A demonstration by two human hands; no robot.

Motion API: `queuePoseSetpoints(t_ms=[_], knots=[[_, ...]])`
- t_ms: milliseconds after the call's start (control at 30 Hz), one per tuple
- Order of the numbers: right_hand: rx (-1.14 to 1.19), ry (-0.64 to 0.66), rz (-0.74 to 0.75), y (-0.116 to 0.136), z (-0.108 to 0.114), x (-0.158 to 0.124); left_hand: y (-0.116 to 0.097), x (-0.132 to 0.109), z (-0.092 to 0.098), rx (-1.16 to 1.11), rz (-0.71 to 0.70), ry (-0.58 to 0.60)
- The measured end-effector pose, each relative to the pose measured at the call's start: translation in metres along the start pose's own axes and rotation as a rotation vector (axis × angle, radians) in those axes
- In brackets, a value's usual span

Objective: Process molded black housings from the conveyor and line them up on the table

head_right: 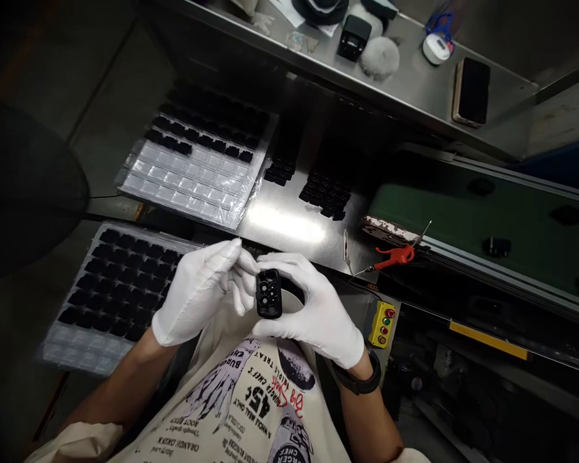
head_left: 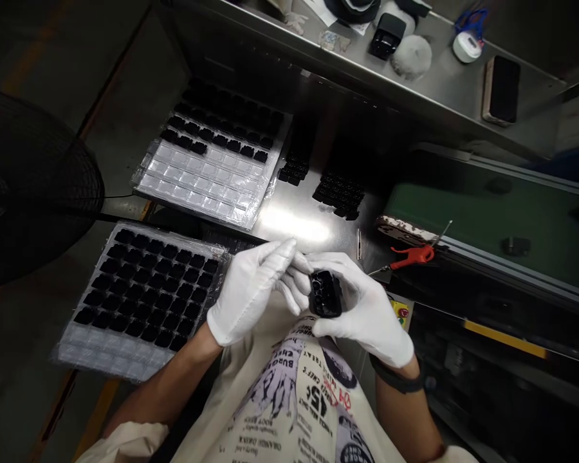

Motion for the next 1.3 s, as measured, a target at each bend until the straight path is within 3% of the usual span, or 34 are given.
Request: queuePoseSetpoints(t_ms=[567,633,700,800,867,967,1067,1133,1233,1300], knots=[[-0.016,-0.133,0.001,-0.007,0.011,-0.016,0.002,0.011,-0.019,0.065,0.094,0.081],[-0.112,-0.161,0.015,-0.009,0.014,-0.016,0.002,0.013,-0.023,0.171,-0.005,0.057],[-0.297,-0.219,0.073,-0.011,0.019,-0.015,0.001,0.015,-0.029,0.360,-0.228,0.024],[-0.592,-0.277,0.265,-0.019,0.025,-0.008,0.009,0.019,-0.043,0.688,-0.501,0.105],[-0.719,-0.252,0.389,-0.035,0.024,0.002,0.024,0.029,-0.047,0.795,-0.489,0.145],[-0.854,-0.171,0.478,-0.066,0.012,0.019,0.055,0.046,-0.038,0.756,-0.404,0.041],[-0.963,-0.109,0.480,-0.091,-0.002,0.032,0.093,0.061,-0.009,0.530,-0.201,-0.167],[-0.960,-0.094,0.447,-0.098,-0.009,0.039,0.122,0.065,0.030,0.345,0.021,-0.394],[-0.860,0.004,0.341,-0.096,-0.014,0.049,0.162,0.045,0.118,0.246,0.244,-0.798],[-0.822,0.094,0.250,-0.093,-0.017,0.055,0.184,0.011,0.186,0.250,0.355,-1.063]])
Point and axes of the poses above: each hand's wrist, its own x-axis towards the middle knuckle, its own z-axis out of the back of the hand, y = z × x, the point moved 2 cm from there along x, towards the middle knuckle, and after that the axes turned 12 degrees about -y, right-handed, at the moved point
